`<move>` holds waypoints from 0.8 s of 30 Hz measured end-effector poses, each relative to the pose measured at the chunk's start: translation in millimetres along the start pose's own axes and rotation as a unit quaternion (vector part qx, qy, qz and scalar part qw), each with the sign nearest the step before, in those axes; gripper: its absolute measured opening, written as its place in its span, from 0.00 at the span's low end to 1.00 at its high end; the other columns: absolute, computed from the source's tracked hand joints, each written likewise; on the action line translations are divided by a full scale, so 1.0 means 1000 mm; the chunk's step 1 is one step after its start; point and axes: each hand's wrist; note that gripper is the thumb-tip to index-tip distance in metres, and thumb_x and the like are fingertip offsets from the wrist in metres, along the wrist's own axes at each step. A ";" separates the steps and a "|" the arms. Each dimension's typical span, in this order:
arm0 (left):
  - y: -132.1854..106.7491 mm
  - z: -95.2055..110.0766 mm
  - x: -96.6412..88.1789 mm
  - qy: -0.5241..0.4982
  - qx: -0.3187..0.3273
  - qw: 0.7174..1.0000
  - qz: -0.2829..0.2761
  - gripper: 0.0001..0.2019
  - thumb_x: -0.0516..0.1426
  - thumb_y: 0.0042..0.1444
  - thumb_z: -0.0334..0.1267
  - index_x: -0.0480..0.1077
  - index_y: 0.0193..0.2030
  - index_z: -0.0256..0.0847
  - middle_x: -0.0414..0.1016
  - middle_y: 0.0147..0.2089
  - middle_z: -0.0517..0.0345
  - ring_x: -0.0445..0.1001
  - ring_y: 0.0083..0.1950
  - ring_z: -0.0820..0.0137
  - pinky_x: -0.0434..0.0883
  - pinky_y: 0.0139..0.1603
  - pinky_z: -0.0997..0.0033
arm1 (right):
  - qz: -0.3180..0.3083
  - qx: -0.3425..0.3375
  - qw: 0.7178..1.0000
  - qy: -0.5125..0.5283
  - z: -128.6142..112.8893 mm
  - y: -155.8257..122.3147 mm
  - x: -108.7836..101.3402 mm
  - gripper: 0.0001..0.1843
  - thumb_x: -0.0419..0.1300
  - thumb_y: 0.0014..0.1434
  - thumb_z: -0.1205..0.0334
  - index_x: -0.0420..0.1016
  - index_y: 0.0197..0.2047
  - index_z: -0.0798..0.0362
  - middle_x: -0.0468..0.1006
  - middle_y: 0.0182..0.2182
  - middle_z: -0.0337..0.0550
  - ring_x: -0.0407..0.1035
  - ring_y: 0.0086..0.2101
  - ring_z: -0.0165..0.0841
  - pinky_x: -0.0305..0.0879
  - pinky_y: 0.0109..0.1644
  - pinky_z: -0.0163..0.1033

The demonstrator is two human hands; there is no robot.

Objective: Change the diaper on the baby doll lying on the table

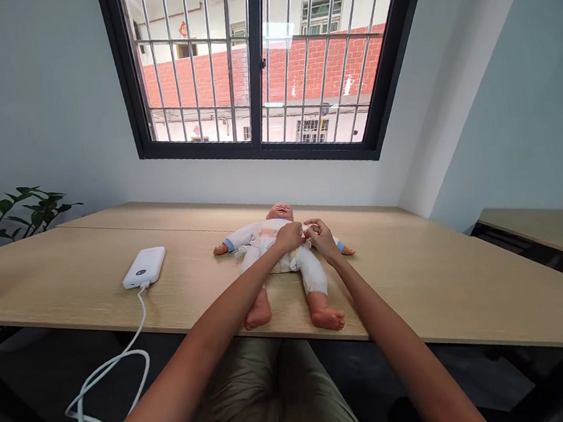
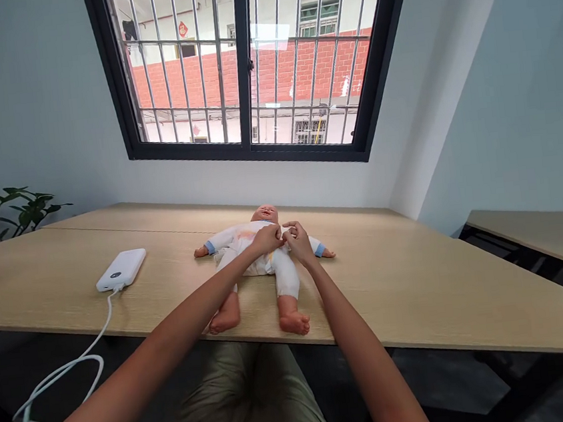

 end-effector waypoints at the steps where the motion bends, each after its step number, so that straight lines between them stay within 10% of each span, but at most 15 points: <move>1: -0.005 -0.005 -0.002 -0.008 0.011 1.000 -0.002 0.03 0.60 0.55 0.35 0.69 0.33 0.39 0.75 0.33 0.56 0.75 0.38 0.64 0.71 0.40 0.66 | -0.006 0.001 1.000 0.005 -0.001 0.000 0.000 0.21 0.54 0.43 0.56 0.65 0.42 0.52 0.68 0.23 0.33 0.64 0.28 0.31 0.59 0.35 0.36; 6: -0.032 -0.031 -0.018 -0.133 0.110 0.984 0.031 0.09 0.53 0.58 0.33 0.66 0.46 0.40 0.78 0.44 0.55 0.76 0.46 0.68 0.71 0.47 0.69 | -0.037 0.019 0.998 0.044 -0.002 -0.001 0.004 0.22 0.55 0.43 0.56 0.64 0.44 0.51 0.68 0.26 0.33 0.66 0.31 0.31 0.60 0.36 0.36; 13: -0.040 -0.037 -0.032 0.072 0.044 0.995 0.061 0.17 0.60 0.54 0.54 0.71 0.39 0.41 0.77 0.47 0.51 0.73 0.52 0.56 0.69 0.50 0.59 | -0.057 -0.012 0.998 -0.007 -0.004 -0.001 0.008 0.19 0.55 0.46 0.58 0.65 0.44 0.50 0.65 0.28 0.34 0.63 0.30 0.30 0.61 0.36 0.35; 24: -0.037 -0.042 -0.023 0.101 0.053 0.993 0.044 0.18 0.60 0.53 0.53 0.74 0.43 0.42 0.74 0.48 0.50 0.71 0.53 0.55 0.69 0.51 0.57 | -0.120 0.067 0.986 -0.098 -0.004 0.014 0.034 0.11 0.54 0.50 0.62 0.65 0.39 0.51 0.69 0.24 0.34 0.61 0.27 0.29 0.59 0.31 0.34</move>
Point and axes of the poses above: each hand's wrist, its own y-axis towards the middle knuckle, its own x-axis out of the palm, z = x × y
